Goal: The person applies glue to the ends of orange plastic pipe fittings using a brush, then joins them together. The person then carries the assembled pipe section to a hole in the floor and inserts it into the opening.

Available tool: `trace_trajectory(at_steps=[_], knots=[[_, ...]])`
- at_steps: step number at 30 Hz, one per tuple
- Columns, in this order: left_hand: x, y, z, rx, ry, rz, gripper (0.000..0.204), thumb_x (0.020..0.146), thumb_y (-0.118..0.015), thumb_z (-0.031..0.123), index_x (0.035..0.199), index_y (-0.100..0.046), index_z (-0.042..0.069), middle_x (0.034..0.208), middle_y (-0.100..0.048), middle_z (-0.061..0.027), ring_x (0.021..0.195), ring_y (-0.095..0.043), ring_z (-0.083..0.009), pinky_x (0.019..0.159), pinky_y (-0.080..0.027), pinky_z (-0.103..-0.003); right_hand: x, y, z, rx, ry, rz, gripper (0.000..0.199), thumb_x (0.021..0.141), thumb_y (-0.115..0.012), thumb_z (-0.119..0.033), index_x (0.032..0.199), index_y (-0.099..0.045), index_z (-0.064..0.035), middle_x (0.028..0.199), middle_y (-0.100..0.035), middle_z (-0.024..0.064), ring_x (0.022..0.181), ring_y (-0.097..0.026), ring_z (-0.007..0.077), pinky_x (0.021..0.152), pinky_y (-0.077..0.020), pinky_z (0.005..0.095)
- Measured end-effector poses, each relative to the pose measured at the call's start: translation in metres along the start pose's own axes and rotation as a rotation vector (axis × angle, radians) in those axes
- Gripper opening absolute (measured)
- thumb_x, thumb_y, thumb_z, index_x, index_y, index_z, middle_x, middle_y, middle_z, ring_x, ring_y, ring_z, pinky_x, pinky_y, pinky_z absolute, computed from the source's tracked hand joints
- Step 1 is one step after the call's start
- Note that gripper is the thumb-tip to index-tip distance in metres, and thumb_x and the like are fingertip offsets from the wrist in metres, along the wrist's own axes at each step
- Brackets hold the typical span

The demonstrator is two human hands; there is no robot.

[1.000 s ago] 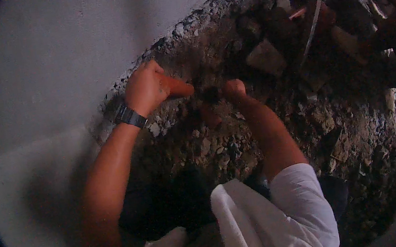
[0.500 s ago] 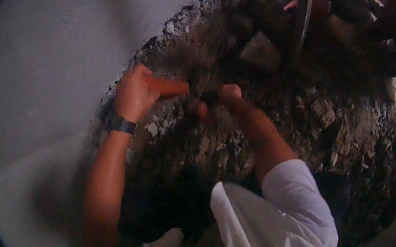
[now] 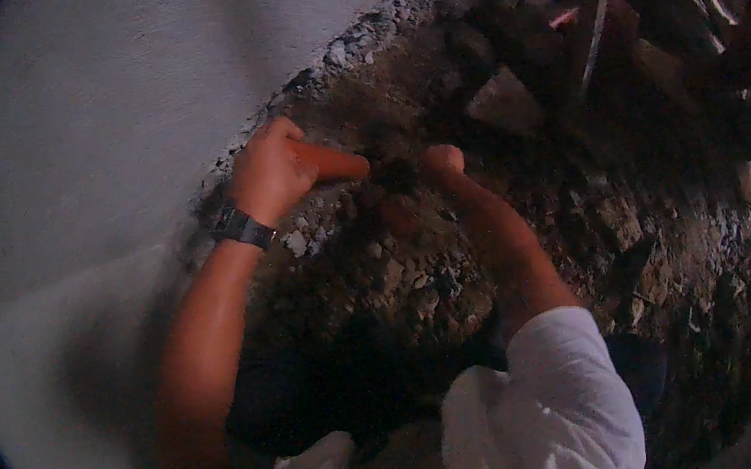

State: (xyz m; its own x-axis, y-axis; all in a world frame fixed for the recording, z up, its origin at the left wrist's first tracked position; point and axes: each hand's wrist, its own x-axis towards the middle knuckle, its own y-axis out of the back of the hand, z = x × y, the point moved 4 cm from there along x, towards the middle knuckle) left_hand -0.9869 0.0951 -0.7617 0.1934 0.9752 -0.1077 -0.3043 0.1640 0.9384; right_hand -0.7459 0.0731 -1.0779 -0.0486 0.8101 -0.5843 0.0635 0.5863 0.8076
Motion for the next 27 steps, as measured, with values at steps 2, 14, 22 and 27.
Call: trace_trajectory(at_steps=[2, 14, 22, 27], knots=[[-0.006, -0.002, -0.003, 0.007, 0.032, -0.019, 0.034, 0.074, -0.08, 0.015, 0.104, -0.065, 0.01, 0.1, -0.07, -0.0152, 0.095, -0.069, -0.0388, 0.082, -0.057, -0.05, 0.002, 0.001, -0.007, -0.113, 0.154, -0.065, 0.026, 0.09, -0.064, -0.03, 0.1, -0.081, -0.0136, 0.103, -0.078, 0.0093, 0.094, -0.077, 0.0279, 0.074, -0.0625, 0.0433], [0.0, 0.003, 0.001, -0.011, 0.08, -0.01, 0.038, 0.072, -0.081, 0.014, 0.106, -0.065, 0.012, 0.102, -0.07, -0.0157, 0.096, -0.069, -0.0389, 0.084, -0.057, -0.049, -0.012, 0.001, -0.013, -0.01, -0.015, 0.004, 0.026, 0.09, -0.066, -0.03, 0.104, -0.079, -0.0129, 0.108, -0.077, 0.0097, 0.104, -0.074, 0.0275, 0.083, -0.0604, 0.0421], [-0.003, -0.002, -0.009, 0.079, 0.059, -0.024, 0.052, 0.07, -0.082, 0.015, 0.118, -0.064, 0.012, 0.112, -0.068, -0.0163, 0.103, -0.068, -0.0399, 0.087, -0.056, -0.05, -0.051, 0.078, -0.003, -0.27, 0.237, -0.135, 0.026, 0.09, -0.066, -0.028, 0.108, -0.079, -0.0135, 0.108, -0.077, 0.0087, 0.106, -0.074, 0.0273, 0.083, -0.0613, 0.0412], [0.003, -0.001, 0.005, 0.092, 0.001, -0.053, 0.074, 0.066, -0.088, 0.03, 0.132, -0.06, 0.012, 0.124, -0.065, -0.0168, 0.114, -0.065, -0.0404, 0.095, -0.054, -0.052, -0.073, 0.078, 0.102, -0.208, 0.167, -0.032, 0.033, 0.088, -0.07, -0.039, 0.103, -0.078, -0.0098, 0.105, -0.076, 0.0139, 0.098, -0.075, 0.0329, 0.084, -0.0609, 0.047]])
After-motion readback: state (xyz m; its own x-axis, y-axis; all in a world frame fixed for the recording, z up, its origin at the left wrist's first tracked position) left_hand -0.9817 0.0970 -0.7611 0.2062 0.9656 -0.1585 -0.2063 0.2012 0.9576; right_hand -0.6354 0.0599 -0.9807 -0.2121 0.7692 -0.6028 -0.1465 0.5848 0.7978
